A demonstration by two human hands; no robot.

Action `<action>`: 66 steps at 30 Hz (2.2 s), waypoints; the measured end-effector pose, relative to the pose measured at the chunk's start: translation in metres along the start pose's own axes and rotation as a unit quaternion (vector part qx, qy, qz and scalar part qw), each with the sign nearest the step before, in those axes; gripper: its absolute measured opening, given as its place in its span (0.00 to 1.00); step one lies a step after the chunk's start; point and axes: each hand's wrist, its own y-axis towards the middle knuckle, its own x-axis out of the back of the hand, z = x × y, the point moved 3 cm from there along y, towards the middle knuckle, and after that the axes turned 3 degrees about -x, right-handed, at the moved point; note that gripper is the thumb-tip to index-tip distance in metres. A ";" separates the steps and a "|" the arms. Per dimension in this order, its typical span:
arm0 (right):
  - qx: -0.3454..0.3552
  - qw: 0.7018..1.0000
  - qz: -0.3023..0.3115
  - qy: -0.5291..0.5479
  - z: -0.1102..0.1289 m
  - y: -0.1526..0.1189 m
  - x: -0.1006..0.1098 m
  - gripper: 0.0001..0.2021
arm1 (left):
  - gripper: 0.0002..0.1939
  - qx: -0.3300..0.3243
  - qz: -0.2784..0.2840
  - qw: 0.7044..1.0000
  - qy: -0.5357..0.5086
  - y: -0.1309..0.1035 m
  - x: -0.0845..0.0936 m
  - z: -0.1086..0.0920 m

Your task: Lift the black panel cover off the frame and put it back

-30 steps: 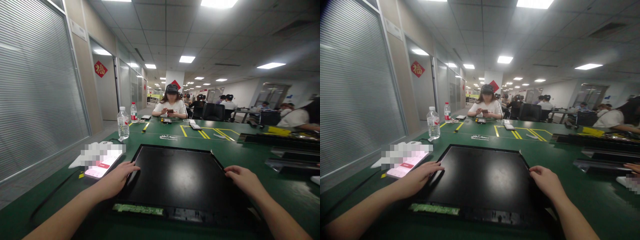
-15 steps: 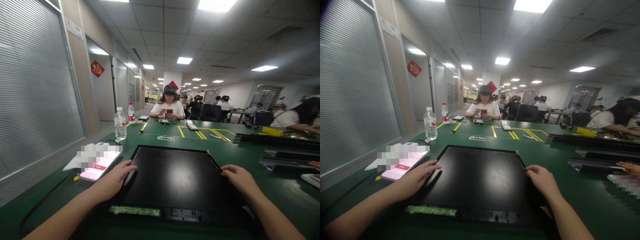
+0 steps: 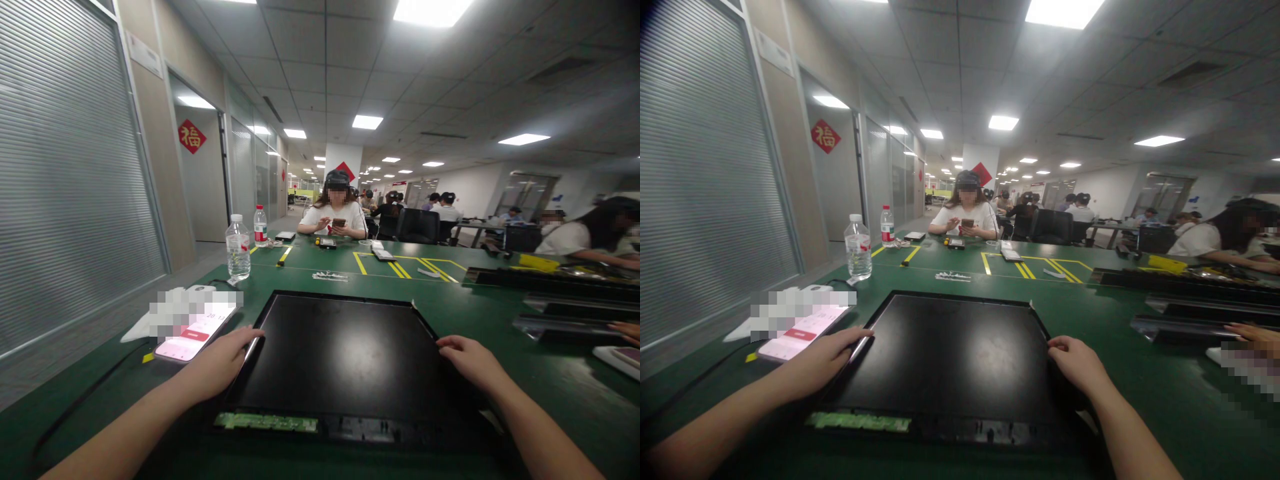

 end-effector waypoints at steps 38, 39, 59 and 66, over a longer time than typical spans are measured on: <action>0.019 0.999 0.013 -0.037 0.004 -0.001 -0.003 0.16 | 0.45 0.217 0.002 0.759 -0.614 -0.002 -0.002 -0.021; 0.019 0.999 0.012 -0.039 0.006 -0.003 -0.002 0.16 | 0.44 0.214 0.003 0.759 -0.614 -0.003 -0.001 -0.022; 0.030 0.999 0.025 -0.036 0.016 -0.010 -0.002 0.16 | 0.41 0.179 -0.032 0.746 -0.640 0.000 -0.002 -0.019; 0.022 0.998 0.033 -0.041 0.016 -0.011 -0.001 0.18 | 0.38 0.164 -0.045 0.742 -0.649 -0.001 0.006 -0.024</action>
